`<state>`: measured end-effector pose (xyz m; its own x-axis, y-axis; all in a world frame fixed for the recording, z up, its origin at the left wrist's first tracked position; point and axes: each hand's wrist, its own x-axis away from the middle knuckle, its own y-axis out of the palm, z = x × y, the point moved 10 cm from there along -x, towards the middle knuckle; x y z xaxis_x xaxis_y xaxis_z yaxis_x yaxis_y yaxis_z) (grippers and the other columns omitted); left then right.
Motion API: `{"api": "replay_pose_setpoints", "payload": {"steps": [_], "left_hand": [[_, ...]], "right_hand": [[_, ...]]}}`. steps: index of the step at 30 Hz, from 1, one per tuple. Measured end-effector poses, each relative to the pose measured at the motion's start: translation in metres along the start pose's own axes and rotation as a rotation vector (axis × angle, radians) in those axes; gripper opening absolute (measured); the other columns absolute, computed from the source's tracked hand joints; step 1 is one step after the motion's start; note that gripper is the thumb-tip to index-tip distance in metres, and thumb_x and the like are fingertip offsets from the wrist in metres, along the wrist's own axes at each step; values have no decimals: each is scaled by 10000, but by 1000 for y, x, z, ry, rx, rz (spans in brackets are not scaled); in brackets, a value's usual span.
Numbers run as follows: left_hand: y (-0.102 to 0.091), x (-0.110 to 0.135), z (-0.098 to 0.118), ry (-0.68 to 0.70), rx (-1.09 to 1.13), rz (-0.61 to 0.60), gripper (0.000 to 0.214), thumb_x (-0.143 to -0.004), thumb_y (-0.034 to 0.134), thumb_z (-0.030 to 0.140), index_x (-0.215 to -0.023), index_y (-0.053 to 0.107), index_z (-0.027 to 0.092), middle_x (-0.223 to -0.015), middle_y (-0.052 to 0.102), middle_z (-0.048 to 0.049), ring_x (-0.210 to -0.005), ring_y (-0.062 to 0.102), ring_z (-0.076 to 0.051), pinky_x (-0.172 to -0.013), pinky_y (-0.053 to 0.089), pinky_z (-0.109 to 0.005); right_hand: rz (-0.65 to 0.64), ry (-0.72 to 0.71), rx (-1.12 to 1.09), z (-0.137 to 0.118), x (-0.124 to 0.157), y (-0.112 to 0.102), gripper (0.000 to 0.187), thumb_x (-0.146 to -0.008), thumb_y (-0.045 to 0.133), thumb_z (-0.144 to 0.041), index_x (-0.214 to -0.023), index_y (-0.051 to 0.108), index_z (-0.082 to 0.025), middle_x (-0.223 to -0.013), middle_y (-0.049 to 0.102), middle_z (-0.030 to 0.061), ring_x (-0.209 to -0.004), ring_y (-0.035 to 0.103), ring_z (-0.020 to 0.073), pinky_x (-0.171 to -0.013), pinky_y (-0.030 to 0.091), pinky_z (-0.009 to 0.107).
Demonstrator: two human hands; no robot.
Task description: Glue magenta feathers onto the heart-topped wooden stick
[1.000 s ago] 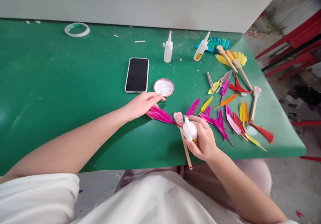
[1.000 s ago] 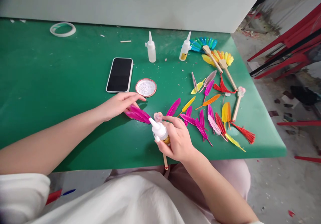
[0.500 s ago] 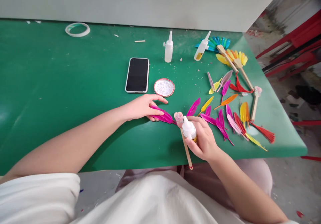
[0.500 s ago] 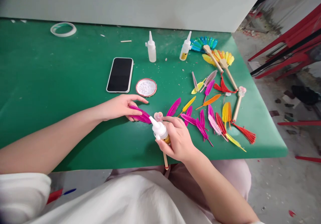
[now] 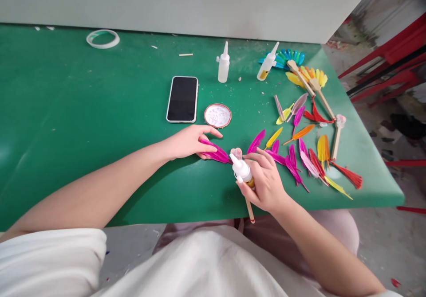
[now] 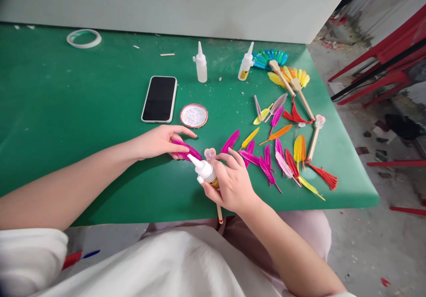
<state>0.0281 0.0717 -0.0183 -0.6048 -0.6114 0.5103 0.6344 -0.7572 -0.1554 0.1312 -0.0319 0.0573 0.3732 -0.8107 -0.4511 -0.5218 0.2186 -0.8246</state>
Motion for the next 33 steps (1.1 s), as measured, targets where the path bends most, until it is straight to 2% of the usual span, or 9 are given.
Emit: {"api": "replay_pose_setpoints", "payload": {"steps": [11, 33], "left_hand": [[0, 1, 1, 19, -21, -4, 441, -706, 671, 279, -1114, 535, 176, -705, 675, -29, -657, 661, -169, -600, 546, -272], [-1, -1, -1, 34, -8, -6, 429, -696, 691, 293, -1086, 552, 181, -719, 678, -31, -655, 659, -164, -589, 549, -262]], "right_hand": [[-42, 11, -4, 1, 0, 4, 281, -800, 480, -323, -1028, 478, -160, -875, 639, 67, -875, 536, 228, -938, 365, 470], [-15, 16, -46, 3, -1, 2, 260, -798, 485, -304, -1020, 480, -168, -837, 613, 70, -822, 532, 219, -850, 424, 444]]}}
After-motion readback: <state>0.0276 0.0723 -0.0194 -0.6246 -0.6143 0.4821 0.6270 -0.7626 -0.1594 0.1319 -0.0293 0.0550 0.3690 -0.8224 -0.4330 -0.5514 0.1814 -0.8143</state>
